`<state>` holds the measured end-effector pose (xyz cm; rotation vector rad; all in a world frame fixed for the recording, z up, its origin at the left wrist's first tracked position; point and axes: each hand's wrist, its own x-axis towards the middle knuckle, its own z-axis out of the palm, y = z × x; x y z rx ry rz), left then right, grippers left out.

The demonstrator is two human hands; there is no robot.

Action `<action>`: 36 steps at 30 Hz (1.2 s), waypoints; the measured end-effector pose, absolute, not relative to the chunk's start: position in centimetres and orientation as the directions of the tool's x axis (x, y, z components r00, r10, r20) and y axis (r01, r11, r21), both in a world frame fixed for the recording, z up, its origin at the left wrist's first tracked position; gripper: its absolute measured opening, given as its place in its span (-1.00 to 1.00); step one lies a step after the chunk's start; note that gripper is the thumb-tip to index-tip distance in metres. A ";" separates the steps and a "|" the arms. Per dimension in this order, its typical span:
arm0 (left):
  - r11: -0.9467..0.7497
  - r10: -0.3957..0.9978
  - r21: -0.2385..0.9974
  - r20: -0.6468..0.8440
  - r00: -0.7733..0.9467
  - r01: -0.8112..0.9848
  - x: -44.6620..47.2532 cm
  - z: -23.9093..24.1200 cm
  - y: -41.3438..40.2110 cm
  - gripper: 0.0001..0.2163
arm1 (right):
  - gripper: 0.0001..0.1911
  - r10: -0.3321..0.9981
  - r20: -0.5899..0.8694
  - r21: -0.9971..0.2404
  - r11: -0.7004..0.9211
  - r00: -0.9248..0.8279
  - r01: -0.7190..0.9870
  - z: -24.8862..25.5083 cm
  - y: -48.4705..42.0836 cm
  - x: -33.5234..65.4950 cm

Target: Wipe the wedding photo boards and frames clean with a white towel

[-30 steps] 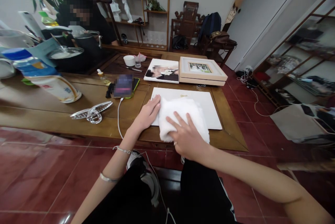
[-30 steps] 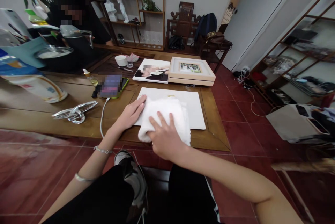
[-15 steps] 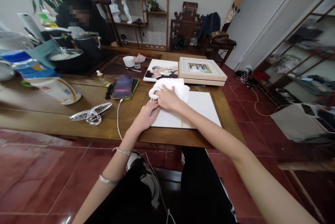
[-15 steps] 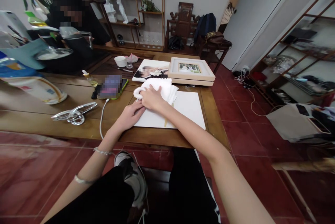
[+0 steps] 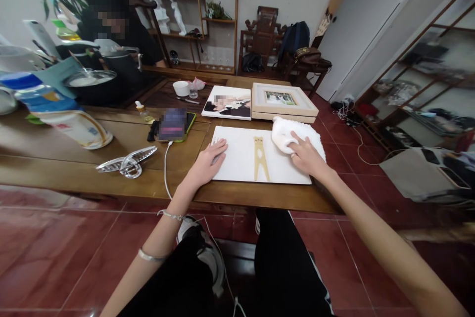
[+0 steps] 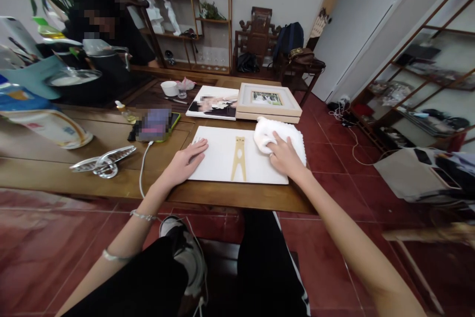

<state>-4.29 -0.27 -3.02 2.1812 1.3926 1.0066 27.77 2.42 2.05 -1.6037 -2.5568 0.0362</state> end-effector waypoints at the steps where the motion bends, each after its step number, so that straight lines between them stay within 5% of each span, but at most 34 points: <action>1: -0.448 0.891 0.631 0.373 0.260 0.633 -4.3 -3.1 -0.2 -0.61 | -0.50 0.895 0.096 -0.086 0.443 -0.435 0.893 1.9 1.5 28.4; 11: -0.450 0.890 0.628 0.378 0.257 0.635 -4.2 -3.1 -0.3 -0.61 | -0.65 0.713 0.019 -0.148 0.696 -0.701 0.703 3.6 -10.3 28.0; 25: -0.453 0.889 0.634 0.379 0.258 0.627 -4.3 -3.2 -0.2 -0.61 | -0.47 0.828 0.043 -0.098 0.561 -0.559 0.822 1.9 5.1 25.5; 36: -0.458 0.885 0.625 0.387 0.258 0.632 -4.3 -3.3 -0.1 -0.61 | -0.63 0.738 -0.059 -0.208 0.650 -0.672 0.731 4.5 -9.4 27.6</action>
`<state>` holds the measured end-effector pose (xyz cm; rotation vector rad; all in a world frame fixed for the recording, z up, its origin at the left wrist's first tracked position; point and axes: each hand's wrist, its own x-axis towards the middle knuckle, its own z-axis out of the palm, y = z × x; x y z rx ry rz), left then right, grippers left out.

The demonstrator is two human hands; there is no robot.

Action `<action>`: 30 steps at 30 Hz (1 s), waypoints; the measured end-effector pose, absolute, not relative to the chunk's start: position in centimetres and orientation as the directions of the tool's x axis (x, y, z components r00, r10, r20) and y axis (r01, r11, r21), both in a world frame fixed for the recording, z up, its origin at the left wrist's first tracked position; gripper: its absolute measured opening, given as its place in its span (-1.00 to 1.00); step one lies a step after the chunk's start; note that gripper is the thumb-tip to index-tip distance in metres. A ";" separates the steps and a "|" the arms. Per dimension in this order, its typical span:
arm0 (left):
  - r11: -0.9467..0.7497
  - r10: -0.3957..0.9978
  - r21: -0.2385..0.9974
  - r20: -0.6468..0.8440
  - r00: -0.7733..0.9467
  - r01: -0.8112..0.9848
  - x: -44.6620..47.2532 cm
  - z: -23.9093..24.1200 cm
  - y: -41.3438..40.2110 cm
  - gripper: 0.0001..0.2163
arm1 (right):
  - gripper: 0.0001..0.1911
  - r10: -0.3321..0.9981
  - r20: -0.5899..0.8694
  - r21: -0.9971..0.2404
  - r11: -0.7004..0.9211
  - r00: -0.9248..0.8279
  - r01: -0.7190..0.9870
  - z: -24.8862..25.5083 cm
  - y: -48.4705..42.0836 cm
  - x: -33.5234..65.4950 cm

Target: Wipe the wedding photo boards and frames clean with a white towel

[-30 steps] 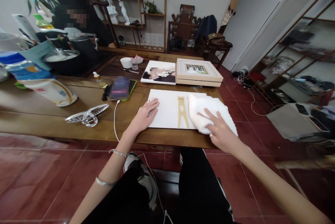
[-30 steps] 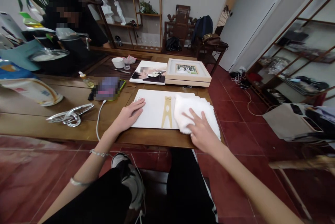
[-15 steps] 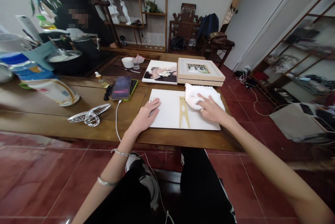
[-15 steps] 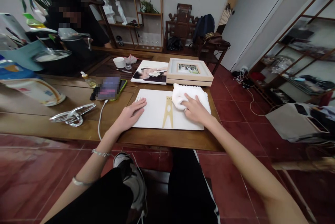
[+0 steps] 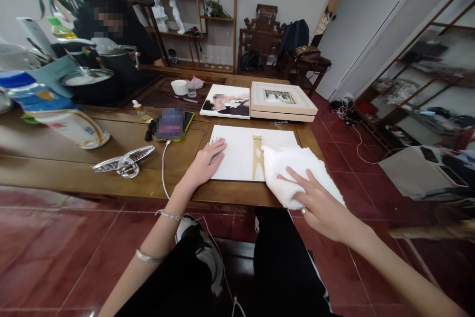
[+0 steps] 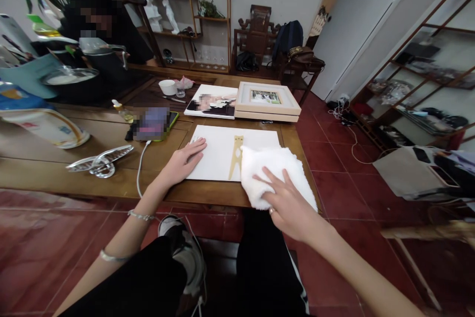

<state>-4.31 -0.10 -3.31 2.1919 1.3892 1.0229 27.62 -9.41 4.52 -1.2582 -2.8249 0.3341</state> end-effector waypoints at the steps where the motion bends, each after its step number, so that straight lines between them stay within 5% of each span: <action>1: -0.457 0.885 0.625 0.387 0.258 0.632 -4.3 -3.3 -0.1 -0.61 | -0.64 0.729 -0.075 -0.229 0.652 -0.681 0.723 4.7 -9.7 27.9; 6: -0.453 0.888 0.629 0.382 0.256 0.632 -4.3 -3.3 -0.1 -0.59 | -0.62 0.743 -0.072 -0.273 0.627 -0.665 0.730 4.6 -5.4 28.4; 15: -0.446 0.892 0.633 0.374 0.254 0.633 -4.4 -3.2 -0.2 -0.60 | -0.46 0.786 0.025 -0.169 0.612 -0.617 0.773 2.8 6.4 27.2; 22: -0.448 0.891 0.637 0.374 0.256 0.628 -4.4 -3.2 -0.2 -0.61 | -0.58 0.797 0.046 -0.163 0.601 -0.602 0.783 3.6 -2.8 27.1; 30: -0.445 0.893 0.636 0.372 0.255 0.630 -4.3 -3.3 -0.2 -0.61 | -0.58 0.755 -0.194 -0.248 0.579 -0.626 0.776 6.9 -9.1 28.0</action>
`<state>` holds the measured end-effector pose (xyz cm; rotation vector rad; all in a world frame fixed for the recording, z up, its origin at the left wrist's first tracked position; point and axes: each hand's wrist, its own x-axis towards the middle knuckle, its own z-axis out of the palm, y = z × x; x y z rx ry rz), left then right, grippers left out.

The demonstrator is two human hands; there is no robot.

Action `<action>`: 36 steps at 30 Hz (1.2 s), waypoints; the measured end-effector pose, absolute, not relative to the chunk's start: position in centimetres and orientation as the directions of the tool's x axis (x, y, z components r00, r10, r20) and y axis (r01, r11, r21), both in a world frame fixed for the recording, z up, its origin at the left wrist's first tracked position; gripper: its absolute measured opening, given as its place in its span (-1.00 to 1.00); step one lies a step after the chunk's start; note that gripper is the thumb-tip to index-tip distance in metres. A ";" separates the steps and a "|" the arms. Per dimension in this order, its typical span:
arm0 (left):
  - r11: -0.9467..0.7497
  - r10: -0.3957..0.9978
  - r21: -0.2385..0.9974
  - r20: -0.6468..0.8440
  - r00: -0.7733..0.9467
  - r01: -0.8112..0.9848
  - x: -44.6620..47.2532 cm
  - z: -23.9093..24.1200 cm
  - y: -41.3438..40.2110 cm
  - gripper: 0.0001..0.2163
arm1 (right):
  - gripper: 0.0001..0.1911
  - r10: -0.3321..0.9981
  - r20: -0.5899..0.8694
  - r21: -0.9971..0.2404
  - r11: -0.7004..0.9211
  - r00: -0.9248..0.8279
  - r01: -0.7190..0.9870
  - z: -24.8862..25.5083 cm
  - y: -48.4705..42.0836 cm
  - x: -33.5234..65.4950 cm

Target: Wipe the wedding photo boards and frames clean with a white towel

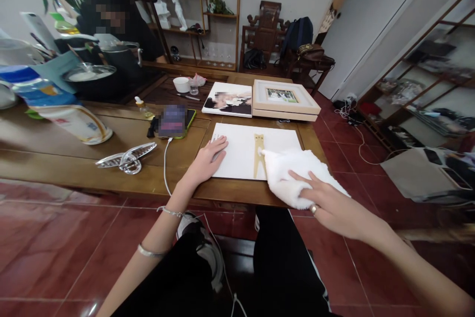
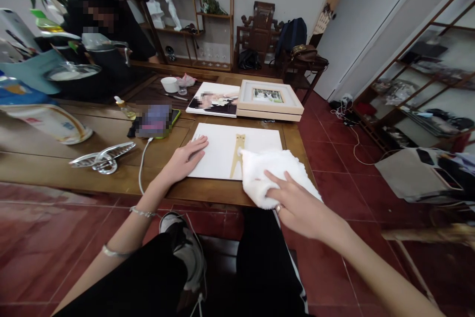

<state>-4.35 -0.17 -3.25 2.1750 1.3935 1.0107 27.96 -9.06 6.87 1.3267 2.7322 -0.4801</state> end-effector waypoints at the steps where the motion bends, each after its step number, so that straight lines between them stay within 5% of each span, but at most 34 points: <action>1: -0.444 0.893 0.636 0.370 0.256 0.631 -4.3 -3.2 -0.2 -0.61 | -0.58 0.770 -0.194 -0.242 0.563 -0.608 0.790 6.8 -8.1 27.9; 11: -0.442 0.895 0.647 0.365 0.257 0.622 -4.3 -3.0 -0.3 -0.61 | -0.48 0.823 0.049 -0.179 0.565 -0.566 0.806 3.2 6.3 24.6; 25: -0.446 0.892 0.641 0.374 0.254 0.624 -4.2 -3.1 -0.3 -0.62 | -0.62 0.750 -0.125 -0.227 0.616 -0.649 0.755 5.5 -9.1 27.4; 29: -0.445 0.892 0.635 0.374 0.253 0.631 -4.2 -3.1 -0.3 -0.61 | -0.57 0.762 -0.143 -0.217 0.599 -0.632 0.771 5.6 -6.5 26.7; 36: -0.441 0.895 0.645 0.371 0.249 0.624 -4.3 -3.0 -0.3 -0.62 | -0.48 0.829 0.027 -0.193 0.553 -0.559 0.810 2.2 3.0 22.8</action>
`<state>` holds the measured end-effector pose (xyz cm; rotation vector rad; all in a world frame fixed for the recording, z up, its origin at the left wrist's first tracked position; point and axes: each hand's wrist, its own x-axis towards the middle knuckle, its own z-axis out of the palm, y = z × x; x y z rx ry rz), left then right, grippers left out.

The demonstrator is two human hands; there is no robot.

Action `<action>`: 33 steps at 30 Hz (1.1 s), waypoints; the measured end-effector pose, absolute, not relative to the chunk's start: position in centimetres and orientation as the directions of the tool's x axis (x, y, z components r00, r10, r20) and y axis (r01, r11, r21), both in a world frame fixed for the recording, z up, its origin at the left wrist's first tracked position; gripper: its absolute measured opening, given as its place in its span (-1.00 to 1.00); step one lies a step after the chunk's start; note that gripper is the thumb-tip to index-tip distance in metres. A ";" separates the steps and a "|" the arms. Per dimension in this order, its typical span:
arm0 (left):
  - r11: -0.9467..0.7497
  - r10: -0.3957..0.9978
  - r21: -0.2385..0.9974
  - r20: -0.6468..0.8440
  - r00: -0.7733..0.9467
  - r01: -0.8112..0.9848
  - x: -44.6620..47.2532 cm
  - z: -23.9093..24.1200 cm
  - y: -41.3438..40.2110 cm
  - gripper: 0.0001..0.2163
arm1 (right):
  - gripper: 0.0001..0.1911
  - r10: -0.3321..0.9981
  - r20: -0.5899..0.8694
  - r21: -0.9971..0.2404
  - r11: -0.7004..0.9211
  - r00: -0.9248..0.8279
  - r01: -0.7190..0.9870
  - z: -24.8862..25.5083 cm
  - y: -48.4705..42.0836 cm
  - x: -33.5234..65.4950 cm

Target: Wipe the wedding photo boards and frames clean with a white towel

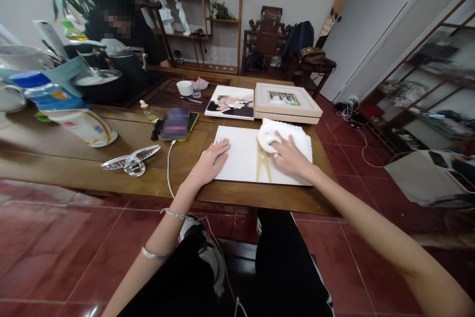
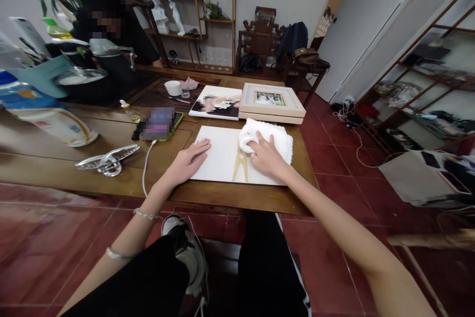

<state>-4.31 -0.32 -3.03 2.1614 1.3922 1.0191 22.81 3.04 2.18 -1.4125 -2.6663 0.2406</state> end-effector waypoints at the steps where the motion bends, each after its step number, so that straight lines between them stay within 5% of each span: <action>1: -0.441 0.895 0.645 0.370 0.249 0.624 -4.3 -3.0 -0.3 -0.62 | -0.48 0.829 0.042 -0.196 0.554 -0.557 0.809 2.0 3.8 22.3; 10: -0.445 0.892 0.633 0.373 0.253 0.634 -4.2 -3.0 -0.3 -0.60 | -0.51 0.704 -0.007 -0.098 0.707 -0.711 0.701 3.0 -3.6 20.9; 17: -0.437 0.897 0.631 0.362 0.254 0.642 -4.2 -2.9 -0.4 -0.60 | -0.57 0.561 -0.062 -0.153 0.812 -0.826 0.563 3.9 -8.5 21.3; 27: -0.436 0.898 0.652 0.361 0.252 0.620 -4.2 -2.9 -0.3 -0.61 | -0.49 0.715 -0.037 -0.128 0.690 -0.698 0.713 3.6 4.6 18.6; 33: -0.449 0.891 0.642 0.376 0.255 0.622 -4.2 -3.1 -0.3 -0.61 | -0.45 0.751 0.000 -0.061 0.659 -0.661 0.749 3.2 3.2 17.1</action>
